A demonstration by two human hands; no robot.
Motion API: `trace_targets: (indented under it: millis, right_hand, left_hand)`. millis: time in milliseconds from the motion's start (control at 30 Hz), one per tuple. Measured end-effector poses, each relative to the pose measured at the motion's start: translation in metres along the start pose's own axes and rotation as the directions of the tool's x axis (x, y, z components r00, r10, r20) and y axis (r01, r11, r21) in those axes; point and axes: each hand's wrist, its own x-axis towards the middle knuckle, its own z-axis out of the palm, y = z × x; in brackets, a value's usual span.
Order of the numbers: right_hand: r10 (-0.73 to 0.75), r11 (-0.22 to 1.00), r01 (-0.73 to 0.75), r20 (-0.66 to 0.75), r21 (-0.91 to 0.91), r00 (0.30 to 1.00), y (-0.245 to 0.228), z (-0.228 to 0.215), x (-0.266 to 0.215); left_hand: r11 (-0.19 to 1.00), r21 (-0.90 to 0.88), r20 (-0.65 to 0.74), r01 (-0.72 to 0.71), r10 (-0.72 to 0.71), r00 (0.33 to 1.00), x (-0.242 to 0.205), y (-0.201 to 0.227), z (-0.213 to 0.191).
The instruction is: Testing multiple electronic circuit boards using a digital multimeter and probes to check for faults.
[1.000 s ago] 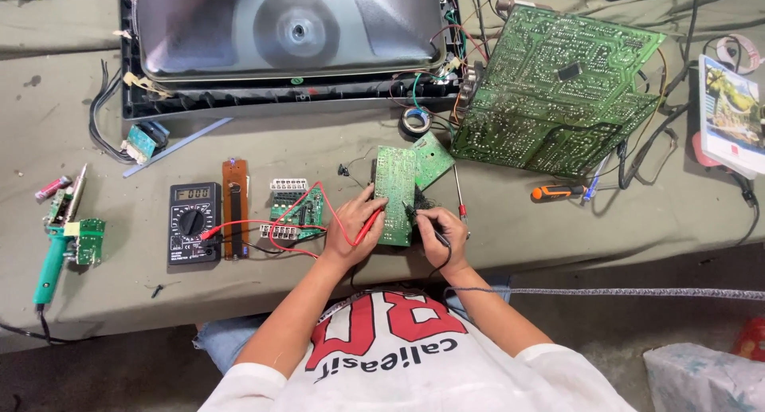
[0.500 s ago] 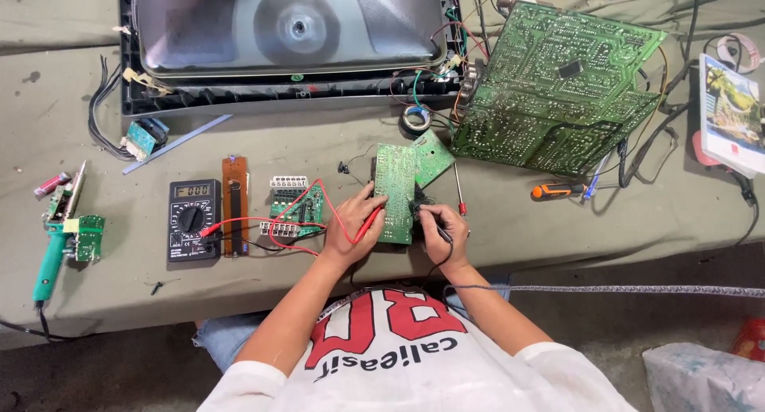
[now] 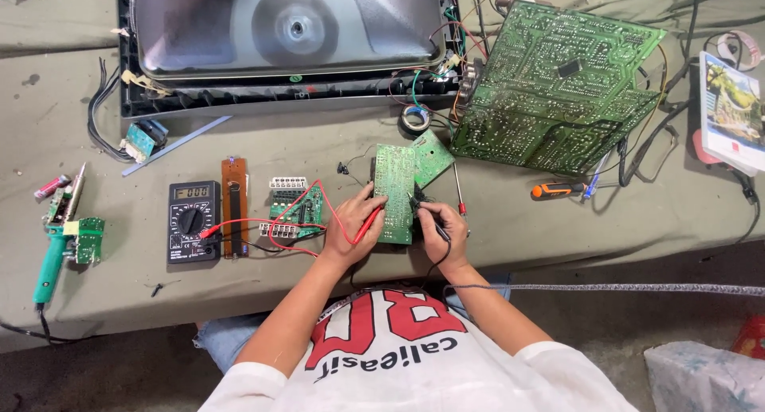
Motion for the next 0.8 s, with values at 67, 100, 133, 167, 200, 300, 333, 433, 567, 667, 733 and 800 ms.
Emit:
trace_targets:
  millis: [67, 100, 133, 167, 200, 300, 333, 433, 567, 667, 733, 800]
  right_hand:
    - [-0.004, 1.0, 0.004, 0.01, 0.006, 1.0, -0.003, -0.001, 0.001]
    - [-0.007, 1.0, 0.007, 0.018, 0.01, 1.0, -0.004, -0.002, 0.001]
    - [-0.007, 1.0, 0.007, 0.013, 0.007, 1.0, -0.004, -0.002, 0.001]
    - [-0.002, 1.0, 0.002, 0.003, 0.017, 1.0, -0.004, -0.002, 0.001]
    - [0.003, 1.0, -0.003, -0.007, 0.028, 1.0, -0.003, -0.002, 0.001]
    - [-0.009, 1.0, 0.008, 0.015, 0.017, 1.0, -0.008, -0.001, 0.001]
    - [-0.007, 1.0, 0.007, 0.006, 0.011, 1.0, -0.008, 0.0, 0.001]
    - [0.001, 1.0, -0.001, 0.0, 0.015, 1.0, -0.01, 0.0, 0.003]
    - [-0.015, 0.999, 0.014, 0.011, 0.046, 1.0, -0.012, 0.0, 0.003]
    - [-0.008, 0.999, 0.007, 0.006, 0.054, 1.0, -0.008, -0.001, 0.003]
    - [-0.005, 0.999, 0.005, -0.008, 0.046, 1.0, -0.008, -0.002, 0.003]
    - [0.001, 0.996, -0.003, 0.024, 0.085, 1.0, -0.012, 0.0, 0.001]
  left_hand:
    - [1.0, 0.005, 0.001, 0.007, -0.007, 1.0, -0.001, -0.001, 0.001]
    - [1.0, 0.009, 0.003, 0.014, -0.014, 1.0, -0.001, -0.002, 0.002]
    - [1.0, 0.006, 0.006, 0.01, -0.01, 1.0, -0.001, 0.0, 0.001]
    - [1.0, 0.003, 0.005, 0.011, -0.011, 1.0, -0.001, 0.001, 0.0]
    - [1.0, 0.001, 0.005, 0.013, -0.013, 1.0, 0.0, 0.002, -0.001]
    - [1.0, 0.004, 0.001, 0.003, -0.003, 1.0, -0.001, -0.003, 0.003]
    - [1.0, -0.003, 0.008, -0.003, 0.003, 1.0, -0.001, -0.001, 0.001]
    - [1.0, 0.003, 0.026, -0.003, 0.003, 1.0, 0.001, 0.003, -0.001]
    - [1.0, -0.005, 0.003, -0.001, 0.001, 1.0, 0.0, 0.003, 0.001]
    - [1.0, -0.003, 0.007, 0.003, -0.003, 1.0, 0.001, 0.004, 0.001]
    - [1.0, 0.005, 0.013, 0.003, -0.003, 1.0, 0.001, 0.004, 0.001]
    - [1.0, 0.001, 0.009, 0.027, -0.028, 1.0, 0.0, 0.003, 0.001]
